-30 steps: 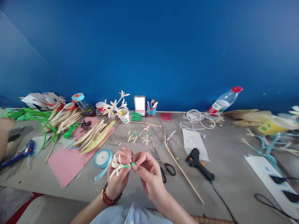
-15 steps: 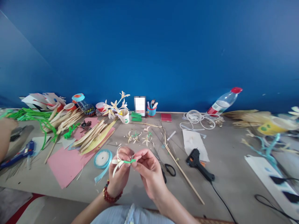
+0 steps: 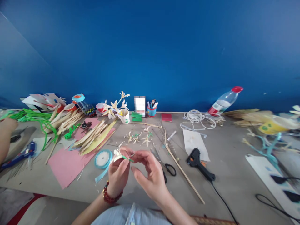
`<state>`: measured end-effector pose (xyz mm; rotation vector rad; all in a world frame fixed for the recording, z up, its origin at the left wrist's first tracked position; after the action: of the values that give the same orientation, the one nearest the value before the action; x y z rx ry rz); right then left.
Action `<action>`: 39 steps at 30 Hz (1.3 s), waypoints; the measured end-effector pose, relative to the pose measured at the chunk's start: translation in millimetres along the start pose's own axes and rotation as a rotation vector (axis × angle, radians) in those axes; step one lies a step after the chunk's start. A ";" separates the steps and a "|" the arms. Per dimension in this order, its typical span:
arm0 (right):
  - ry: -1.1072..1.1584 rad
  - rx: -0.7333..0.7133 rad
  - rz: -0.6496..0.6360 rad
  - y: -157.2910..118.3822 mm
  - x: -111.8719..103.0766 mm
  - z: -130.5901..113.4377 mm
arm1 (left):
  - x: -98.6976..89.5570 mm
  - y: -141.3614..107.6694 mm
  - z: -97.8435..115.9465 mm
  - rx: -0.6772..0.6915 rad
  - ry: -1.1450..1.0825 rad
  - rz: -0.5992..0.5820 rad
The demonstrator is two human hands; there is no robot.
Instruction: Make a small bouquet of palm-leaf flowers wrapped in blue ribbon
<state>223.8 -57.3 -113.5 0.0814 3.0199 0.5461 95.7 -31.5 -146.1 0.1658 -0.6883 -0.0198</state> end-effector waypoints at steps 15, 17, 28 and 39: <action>-0.438 -0.285 0.074 5.9 -2.7 -16.8 | 7.7 -1.1 8.1 -0.101 -0.116 -0.025; -0.461 -0.337 0.081 4.6 -2.6 -19.0 | 7.8 -1.5 9.2 -0.081 -0.113 -0.041; -0.572 -0.515 0.109 2.2 -6.3 -20.4 | 5.3 -3.1 11.9 -0.006 -0.015 -0.094; -0.790 -0.768 0.100 1.7 -16.5 -17.6 | 8.0 -3.5 13.2 0.006 0.065 -0.061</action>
<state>238.9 -62.8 -95.5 0.3111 1.9138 1.2689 93.6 -37.4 -131.6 0.1921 -0.6184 -0.0707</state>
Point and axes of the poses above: each hand's wrist, its own y-axis towards the middle knuckle, its own x-axis out of the palm, z = x × y, the point moved 2 cm from there along y, towards the middle knuckle, and after that the axes turned 11 degrees about -y, right-handed, at the moved point
